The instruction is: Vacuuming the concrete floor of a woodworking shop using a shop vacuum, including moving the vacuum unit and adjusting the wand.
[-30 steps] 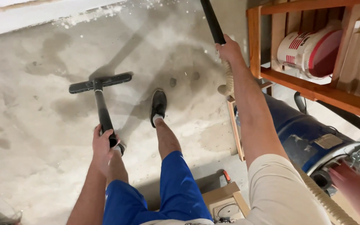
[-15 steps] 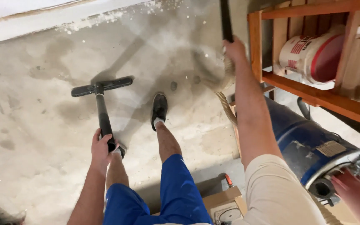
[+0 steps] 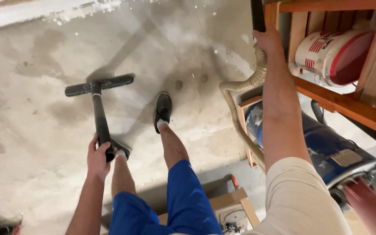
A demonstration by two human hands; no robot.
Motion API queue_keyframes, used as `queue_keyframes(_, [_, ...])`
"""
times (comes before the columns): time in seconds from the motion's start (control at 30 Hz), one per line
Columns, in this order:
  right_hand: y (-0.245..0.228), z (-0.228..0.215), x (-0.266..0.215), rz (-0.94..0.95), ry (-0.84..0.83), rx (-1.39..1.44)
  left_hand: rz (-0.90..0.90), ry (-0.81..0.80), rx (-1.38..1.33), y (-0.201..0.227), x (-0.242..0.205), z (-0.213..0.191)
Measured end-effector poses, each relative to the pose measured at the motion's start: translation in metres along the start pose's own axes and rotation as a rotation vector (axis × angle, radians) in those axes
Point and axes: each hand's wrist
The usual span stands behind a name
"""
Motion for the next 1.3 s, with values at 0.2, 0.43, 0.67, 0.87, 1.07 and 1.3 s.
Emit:
queue_keyframes(0.2, [-0.017,0.038,-0.032,-0.060,-0.007,0.035,-0.040,0.009,0.011,0.002,-0.001,0.004])
queue_keyframes(0.43, [-0.099,0.117,-0.105,-0.157,-0.088,0.012,0.058,-0.055,0.022,-0.046,0.046,-0.021])
queue_keyframes(0.67, [-0.194,0.166,-0.231,-0.231,-0.229,-0.002,0.021,-0.048,-0.023,-0.056,0.033,-0.021])
queue_keyframes(0.87, [-0.231,0.203,-0.321,-0.366,-0.375,-0.178,-0.104,-0.121,-0.128,-0.106,0.104,-0.050])
queue_keyframes(1.07, [-0.212,0.228,-0.406,-0.436,-0.493,-0.256,-0.071,-0.122,-0.635,-0.102,0.060,-0.095])
queue_keyframes(1.3, [-0.167,0.164,-0.550,-0.487,-0.515,-0.435,-0.018,-0.228,-1.143,-0.026,0.094,-0.162])
Point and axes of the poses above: each hand's wrist, its own x-axis towards the middle knuckle, its own z-axis out of the palm, y = z × x, and after that the axes turned 4 degrees about -x, right-handed
